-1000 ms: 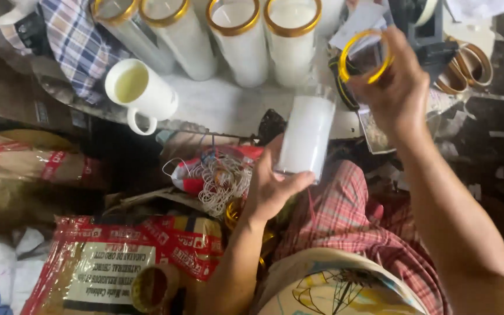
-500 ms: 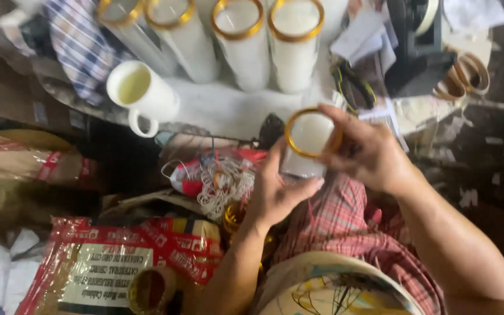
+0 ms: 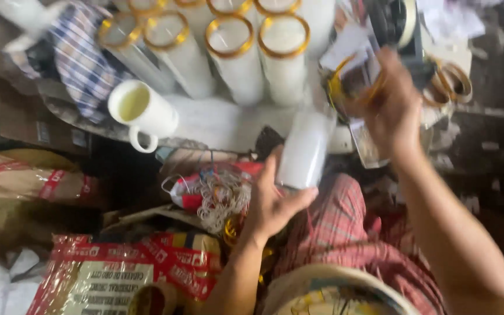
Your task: Finalizing the assembly of candles by fitting gold rings onto the jars and using a utility knife for finishing touches.
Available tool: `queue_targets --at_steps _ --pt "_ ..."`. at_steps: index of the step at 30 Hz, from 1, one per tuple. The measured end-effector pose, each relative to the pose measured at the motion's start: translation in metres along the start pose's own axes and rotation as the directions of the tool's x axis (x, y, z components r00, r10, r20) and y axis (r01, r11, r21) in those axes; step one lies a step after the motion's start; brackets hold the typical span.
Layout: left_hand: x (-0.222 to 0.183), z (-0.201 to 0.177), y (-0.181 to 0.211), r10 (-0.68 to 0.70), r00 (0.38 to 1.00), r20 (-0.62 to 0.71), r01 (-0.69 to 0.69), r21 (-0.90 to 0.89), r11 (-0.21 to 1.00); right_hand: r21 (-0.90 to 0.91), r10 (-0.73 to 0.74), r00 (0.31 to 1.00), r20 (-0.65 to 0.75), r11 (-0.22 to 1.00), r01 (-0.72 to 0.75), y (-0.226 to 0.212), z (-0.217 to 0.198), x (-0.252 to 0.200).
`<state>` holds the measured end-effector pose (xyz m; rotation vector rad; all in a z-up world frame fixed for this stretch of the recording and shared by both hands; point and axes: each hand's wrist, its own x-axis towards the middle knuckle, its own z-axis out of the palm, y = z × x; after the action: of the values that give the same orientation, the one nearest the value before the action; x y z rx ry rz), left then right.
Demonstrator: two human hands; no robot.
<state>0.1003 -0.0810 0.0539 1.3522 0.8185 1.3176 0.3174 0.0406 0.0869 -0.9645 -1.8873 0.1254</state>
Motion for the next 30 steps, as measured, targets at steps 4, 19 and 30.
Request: queue_targets --at_steps 4,19,30 --pt "0.002 0.010 -0.009 -0.020 0.985 -0.174 0.050 0.169 0.984 0.318 0.015 0.960 0.279 0.942 -0.107 -0.030 0.006 -0.042" --pt "0.039 0.027 -0.008 0.602 0.743 -0.292 -0.339 0.612 0.715 0.165 0.015 0.932 0.361 0.983 -0.080 -0.096 -0.025 -0.018" --pt "0.060 0.034 0.014 0.430 0.835 -0.344 -0.160 0.596 0.787 0.035 -0.175 0.934 0.312 0.984 0.173 -0.091 -0.046 -0.006"
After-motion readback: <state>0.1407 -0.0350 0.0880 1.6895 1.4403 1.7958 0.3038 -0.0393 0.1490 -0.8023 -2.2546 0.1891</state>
